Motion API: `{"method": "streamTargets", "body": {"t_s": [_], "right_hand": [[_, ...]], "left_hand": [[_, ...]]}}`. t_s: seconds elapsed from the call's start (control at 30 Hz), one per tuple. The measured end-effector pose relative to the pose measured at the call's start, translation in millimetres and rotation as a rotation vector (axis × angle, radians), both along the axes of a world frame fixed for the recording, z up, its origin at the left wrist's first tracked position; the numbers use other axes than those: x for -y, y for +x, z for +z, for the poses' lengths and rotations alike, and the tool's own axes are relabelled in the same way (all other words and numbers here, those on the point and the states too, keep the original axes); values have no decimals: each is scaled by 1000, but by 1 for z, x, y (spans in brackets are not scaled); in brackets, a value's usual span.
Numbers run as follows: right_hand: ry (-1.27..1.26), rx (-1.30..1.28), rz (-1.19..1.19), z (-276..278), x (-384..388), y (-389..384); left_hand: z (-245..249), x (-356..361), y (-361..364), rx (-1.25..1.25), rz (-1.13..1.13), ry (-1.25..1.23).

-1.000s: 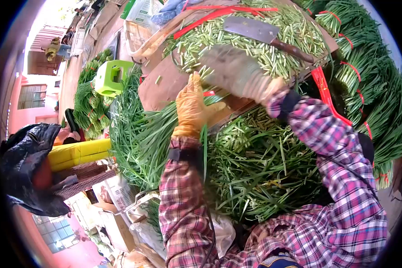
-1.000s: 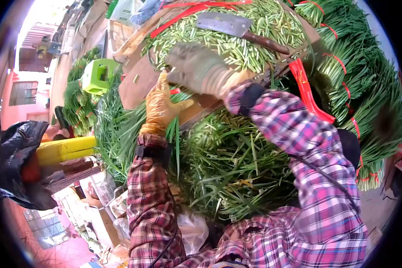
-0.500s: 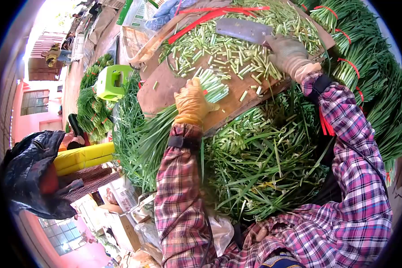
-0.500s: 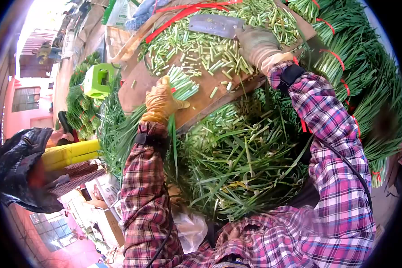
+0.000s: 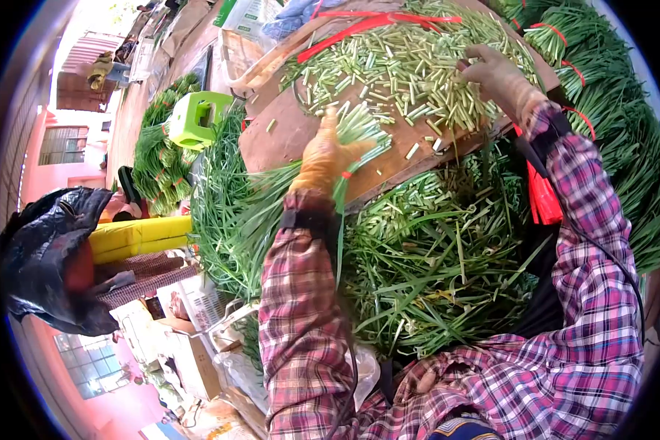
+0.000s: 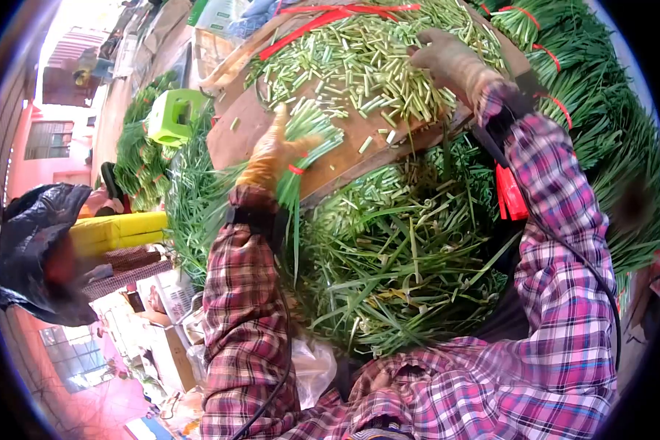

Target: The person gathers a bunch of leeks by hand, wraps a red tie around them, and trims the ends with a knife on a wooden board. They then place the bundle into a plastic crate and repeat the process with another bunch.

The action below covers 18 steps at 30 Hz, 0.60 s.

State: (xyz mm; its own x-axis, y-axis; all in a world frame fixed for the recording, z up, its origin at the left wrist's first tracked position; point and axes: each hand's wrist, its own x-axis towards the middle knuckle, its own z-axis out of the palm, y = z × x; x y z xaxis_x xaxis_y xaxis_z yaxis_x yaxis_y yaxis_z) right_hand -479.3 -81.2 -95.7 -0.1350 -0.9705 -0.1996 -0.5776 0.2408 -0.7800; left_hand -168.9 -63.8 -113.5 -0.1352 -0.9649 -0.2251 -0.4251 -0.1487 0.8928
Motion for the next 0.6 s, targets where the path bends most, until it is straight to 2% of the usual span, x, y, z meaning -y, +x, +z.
{"method": "streamTargets", "body": {"t_s": [0.03,0.07,0.1,0.13,0.2,0.23,0.27,0.33,0.4,0.57,0.6], "right_hand": [[27,206,-102,10,-10,7],[24,200,-82,11,-18,11],[-64,207,-83,10,-26,10],[-153,214,-85,10,-33,12],[-101,486,-123,13,-52,25],[-192,584,-62,5,-63,35],[-102,400,32,10,-71,40],[-36,336,166,5,-83,55],[-235,63,282,7,-92,69],[-245,-118,318,-7,-104,103],[-131,-102,312,-7,-105,110]], "left_hand": [[9,-5,-7,499,-175,-64],[13,-9,-11,1000,-346,-117],[13,-8,-21,1148,-359,-46],[12,-4,-25,1142,-340,-46],[7,2,-26,1178,-307,49],[9,1,-24,1196,-290,10],[6,3,-22,1189,-281,8],[0,3,-17,1111,-283,-43],[-4,8,-14,1111,-283,-10],[-4,9,-13,1103,-253,-47],[-1,9,-13,1085,-244,-39]]}}
